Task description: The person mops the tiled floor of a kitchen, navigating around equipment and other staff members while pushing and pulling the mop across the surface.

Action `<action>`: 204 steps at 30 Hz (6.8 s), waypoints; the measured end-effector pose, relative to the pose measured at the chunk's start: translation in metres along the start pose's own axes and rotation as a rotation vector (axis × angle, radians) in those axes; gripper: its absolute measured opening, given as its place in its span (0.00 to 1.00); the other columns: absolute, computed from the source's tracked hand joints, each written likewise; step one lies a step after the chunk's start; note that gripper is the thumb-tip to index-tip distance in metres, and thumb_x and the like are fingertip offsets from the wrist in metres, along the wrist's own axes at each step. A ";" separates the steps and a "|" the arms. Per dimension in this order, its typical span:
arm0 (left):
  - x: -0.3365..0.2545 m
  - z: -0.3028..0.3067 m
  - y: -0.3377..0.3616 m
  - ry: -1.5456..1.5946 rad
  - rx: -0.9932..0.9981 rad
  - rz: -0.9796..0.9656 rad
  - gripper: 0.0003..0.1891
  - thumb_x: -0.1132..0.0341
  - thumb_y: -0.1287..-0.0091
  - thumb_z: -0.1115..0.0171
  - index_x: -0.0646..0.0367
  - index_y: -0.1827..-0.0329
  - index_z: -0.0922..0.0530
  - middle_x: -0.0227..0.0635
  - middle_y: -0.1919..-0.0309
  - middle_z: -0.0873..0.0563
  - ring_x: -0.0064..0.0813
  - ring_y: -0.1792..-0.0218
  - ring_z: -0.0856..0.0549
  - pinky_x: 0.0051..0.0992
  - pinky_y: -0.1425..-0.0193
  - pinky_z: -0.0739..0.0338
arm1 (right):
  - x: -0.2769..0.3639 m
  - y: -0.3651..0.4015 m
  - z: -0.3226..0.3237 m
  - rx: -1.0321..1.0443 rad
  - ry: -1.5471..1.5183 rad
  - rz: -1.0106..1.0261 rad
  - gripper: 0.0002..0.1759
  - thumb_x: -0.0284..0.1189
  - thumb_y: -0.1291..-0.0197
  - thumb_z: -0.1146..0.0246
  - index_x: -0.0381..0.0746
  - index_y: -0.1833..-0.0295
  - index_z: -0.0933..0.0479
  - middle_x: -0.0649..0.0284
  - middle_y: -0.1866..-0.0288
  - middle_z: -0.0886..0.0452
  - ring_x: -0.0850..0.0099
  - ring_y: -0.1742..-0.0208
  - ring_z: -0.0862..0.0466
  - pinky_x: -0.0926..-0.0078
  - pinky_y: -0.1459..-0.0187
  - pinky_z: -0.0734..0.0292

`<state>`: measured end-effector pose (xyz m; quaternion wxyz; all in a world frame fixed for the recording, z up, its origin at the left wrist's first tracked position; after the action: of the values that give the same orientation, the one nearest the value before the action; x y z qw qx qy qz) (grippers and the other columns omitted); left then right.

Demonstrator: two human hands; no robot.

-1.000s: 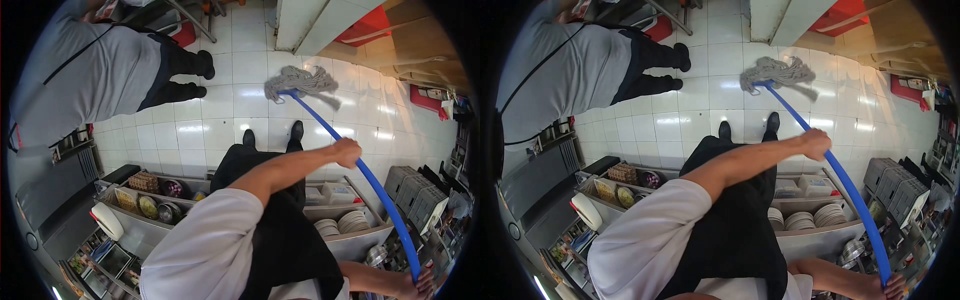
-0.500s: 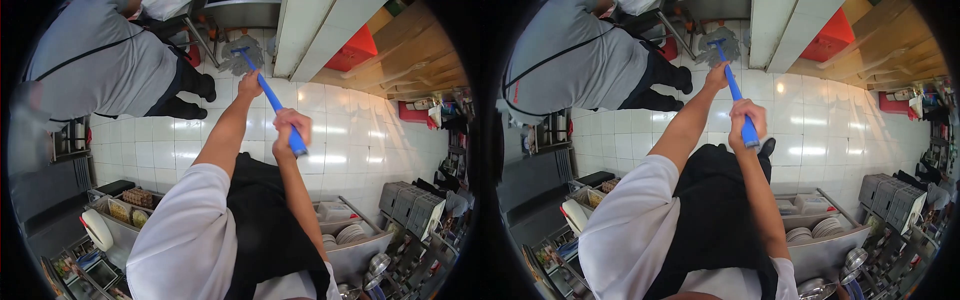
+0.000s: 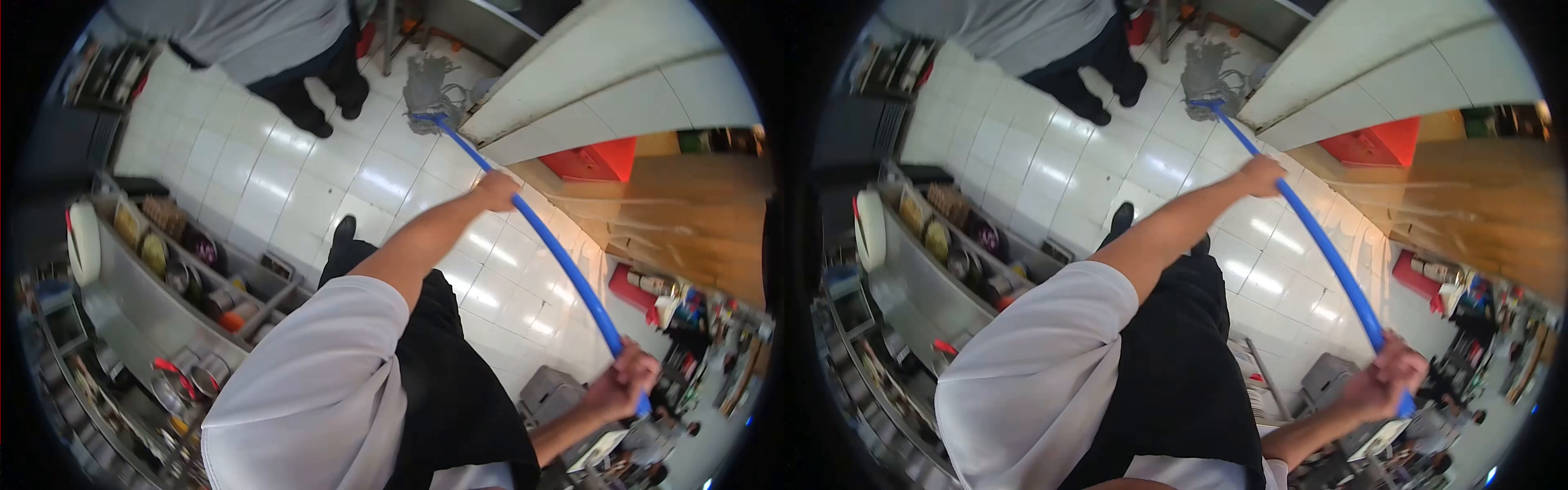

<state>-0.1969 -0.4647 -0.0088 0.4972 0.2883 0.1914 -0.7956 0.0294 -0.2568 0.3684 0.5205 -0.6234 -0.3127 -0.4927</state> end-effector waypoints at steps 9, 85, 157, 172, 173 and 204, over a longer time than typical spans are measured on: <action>-0.110 -0.025 0.060 0.342 0.064 0.202 0.17 0.58 0.44 0.35 0.64 0.61 0.11 0.58 0.56 0.11 0.57 0.53 0.11 0.46 0.47 0.16 | 0.020 -0.156 0.110 0.115 -0.359 -0.131 0.11 0.24 0.33 0.45 0.29 0.51 0.23 0.72 0.82 0.41 0.79 0.79 0.39 0.72 0.60 0.36; 0.699 0.577 0.813 -0.024 -1.375 0.879 0.11 0.71 0.46 0.32 0.59 0.76 0.28 0.46 0.74 0.20 0.52 0.66 0.18 0.45 0.61 0.25 | 0.169 0.266 -1.114 1.652 -1.331 0.195 0.12 0.22 0.37 0.36 0.41 0.68 0.32 0.70 0.88 0.33 0.78 0.90 0.32 0.78 0.84 0.34; 1.396 1.032 1.140 0.293 -0.902 1.356 0.07 0.67 0.53 0.35 0.57 0.74 0.12 0.47 0.70 0.11 0.47 0.64 0.12 0.48 0.53 0.21 | 0.073 0.261 -2.226 1.018 -0.560 -0.292 0.15 0.24 0.42 0.46 0.46 0.78 0.43 0.68 0.85 0.47 0.72 0.81 0.43 0.70 0.73 0.42; 1.270 0.886 1.533 0.212 -0.587 2.057 0.20 0.54 0.45 0.25 0.45 0.50 0.18 0.46 0.52 0.14 0.52 0.43 0.15 0.49 0.41 0.18 | -0.021 0.839 -2.141 2.175 -0.481 -0.629 0.05 0.22 0.31 0.33 0.35 0.53 0.19 0.61 0.52 0.15 0.72 0.52 0.16 0.73 0.50 0.21; 1.287 0.872 1.517 0.177 -0.518 2.029 0.18 0.57 0.44 0.26 0.45 0.51 0.17 0.47 0.52 0.14 0.53 0.43 0.15 0.50 0.41 0.18 | -0.028 0.811 -2.149 2.204 -0.378 -0.639 0.06 0.23 0.31 0.33 0.35 0.51 0.18 0.61 0.51 0.14 0.73 0.51 0.16 0.73 0.49 0.21; 1.467 1.248 0.850 0.564 -0.767 0.860 0.13 0.56 0.48 0.32 0.52 0.65 0.09 0.43 0.63 0.08 0.43 0.56 0.08 0.41 0.52 0.16 | 0.058 0.132 -2.334 0.445 -0.138 0.138 0.10 0.39 0.29 0.44 0.50 0.65 0.32 0.73 0.82 0.35 0.78 0.83 0.33 0.70 0.75 0.34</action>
<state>-0.2632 -2.5691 -0.0278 0.7702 0.3391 0.4532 -0.2939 -0.5070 -2.5324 0.3143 0.6548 -0.5452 -0.4053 -0.3312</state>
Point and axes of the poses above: each hand's wrist, its own y-axis away from the middle knuckle, its own z-axis out of the back of the hand, x = y × z, the point moved 5 cm from there along -y, towards the middle knuckle
